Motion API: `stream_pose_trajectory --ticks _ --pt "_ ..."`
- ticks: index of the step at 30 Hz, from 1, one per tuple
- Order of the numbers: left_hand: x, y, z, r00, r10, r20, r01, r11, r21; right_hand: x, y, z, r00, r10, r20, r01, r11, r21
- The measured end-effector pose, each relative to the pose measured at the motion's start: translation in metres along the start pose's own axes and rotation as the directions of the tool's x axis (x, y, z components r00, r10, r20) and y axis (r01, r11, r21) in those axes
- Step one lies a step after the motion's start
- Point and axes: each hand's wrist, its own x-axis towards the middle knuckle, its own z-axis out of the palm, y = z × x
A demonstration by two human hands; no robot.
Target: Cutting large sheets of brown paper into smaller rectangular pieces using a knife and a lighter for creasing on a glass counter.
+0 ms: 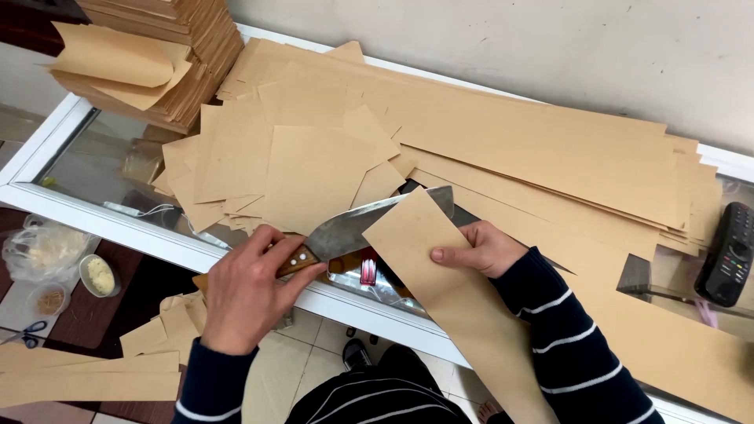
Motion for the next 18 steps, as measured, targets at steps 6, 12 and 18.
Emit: stream_pose_trajectory --ticks 6,12,18 --pt "0.015 0.026 0.034 0.991 0.125 -0.049 -0.127 0.991 -0.047 -0.004 -0.013 0.011 1.0 -0.013 0.013 0.013 1.0 0.019" --pt "0.034 0.028 0.04 0.988 0.147 -0.041 -0.151 0.983 -0.105 0.01 0.001 0.006 0.999 -0.032 0.038 0.032 0.999 0.018" --pt "0.026 -0.002 0.027 0.991 0.067 -0.118 -0.071 0.997 -0.025 0.02 0.021 -0.009 0.997 -0.055 0.05 0.054 0.998 0.03"
